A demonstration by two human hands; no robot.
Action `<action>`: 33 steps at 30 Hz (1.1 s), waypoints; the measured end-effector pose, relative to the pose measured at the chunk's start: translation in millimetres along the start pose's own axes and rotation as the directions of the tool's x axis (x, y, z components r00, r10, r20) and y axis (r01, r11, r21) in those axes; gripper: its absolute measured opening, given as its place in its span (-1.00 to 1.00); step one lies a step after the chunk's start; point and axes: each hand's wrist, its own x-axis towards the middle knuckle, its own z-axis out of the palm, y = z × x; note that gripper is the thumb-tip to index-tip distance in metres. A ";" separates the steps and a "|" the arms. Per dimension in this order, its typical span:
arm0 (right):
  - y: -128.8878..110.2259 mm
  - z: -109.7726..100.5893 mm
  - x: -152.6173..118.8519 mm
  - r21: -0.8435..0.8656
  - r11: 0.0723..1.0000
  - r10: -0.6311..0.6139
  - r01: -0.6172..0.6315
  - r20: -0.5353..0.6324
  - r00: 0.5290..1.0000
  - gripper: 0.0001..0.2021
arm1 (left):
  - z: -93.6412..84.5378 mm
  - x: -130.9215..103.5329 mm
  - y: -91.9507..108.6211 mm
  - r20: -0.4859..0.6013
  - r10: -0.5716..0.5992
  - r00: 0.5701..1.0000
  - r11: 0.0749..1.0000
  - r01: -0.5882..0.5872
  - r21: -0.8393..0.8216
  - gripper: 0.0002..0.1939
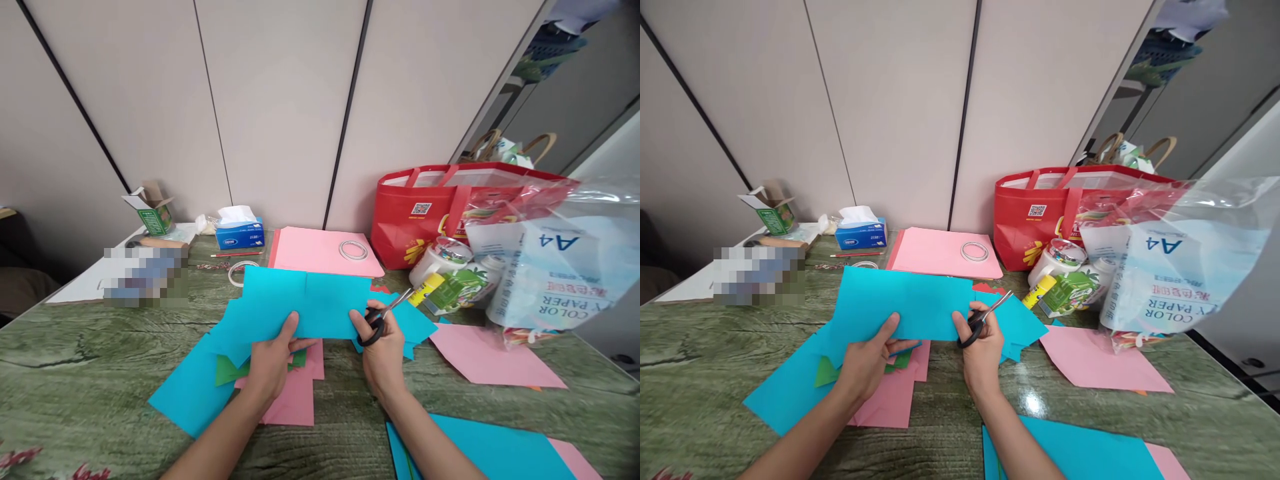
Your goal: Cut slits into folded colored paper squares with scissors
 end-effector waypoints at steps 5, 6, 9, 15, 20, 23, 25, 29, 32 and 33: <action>-0.7 -0.6 2.6 0.058 0.998 0.010 -0.009 -0.023 1.000 -0.66 | -1.1 -3.3 -1.2 0.125 -0.036 0.992 0.997 0.027 0.076 -0.53; -1.4 0.0 2.3 0.070 0.997 0.031 -0.030 -0.017 0.999 -0.65 | -1.9 -2.4 -2.3 0.115 -0.024 0.993 0.996 0.015 0.087 -0.54; -5.5 3.0 -1.5 0.101 0.987 0.118 -0.128 0.099 0.988 -0.61 | -5.3 4.1 -4.3 0.058 0.030 0.998 0.996 -0.035 0.087 -0.57; -17.4 8.2 -22.7 -0.059 0.954 0.237 -0.295 0.753 0.613 -0.67 | -9.4 12.5 3.2 0.001 0.074 0.997 0.997 -0.074 -0.022 -0.57; -21.0 10.7 -35.8 -0.173 0.899 0.332 -0.402 0.868 0.370 -0.67 | -8.0 5.6 11.9 -0.238 -0.004 0.971 0.987 0.041 0.154 -0.54; -22.0 11.6 -37.5 -0.184 0.895 0.345 -0.406 0.863 0.369 -0.65 | -8.0 2.6 11.6 -0.298 -0.003 0.955 0.948 0.097 0.302 -0.47; -22.2 11.9 -37.8 -0.197 0.895 0.355 -0.399 0.857 0.374 -0.63 | -7.8 1.7 9.2 -0.317 -0.013 0.948 0.909 0.143 0.392 -0.43; -20.7 11.7 -39.2 -0.205 0.901 0.357 -0.383 0.851 0.385 -0.62 | -6.0 0.6 4.6 -0.257 0.014 0.966 0.933 0.080 0.351 -0.48; -19.0 11.3 -40.7 -0.207 0.901 0.358 -0.380 0.850 0.386 -0.63 | -3.2 -2.0 8.6 -0.275 0.014 0.961 0.941 0.080 0.329 -0.53; -18.7 11.2 -41.1 -0.209 0.902 0.358 -0.379 0.851 0.383 -0.63 | -2.2 -3.2 11.3 -0.299 0.007 0.954 0.933 0.101 0.345 -0.54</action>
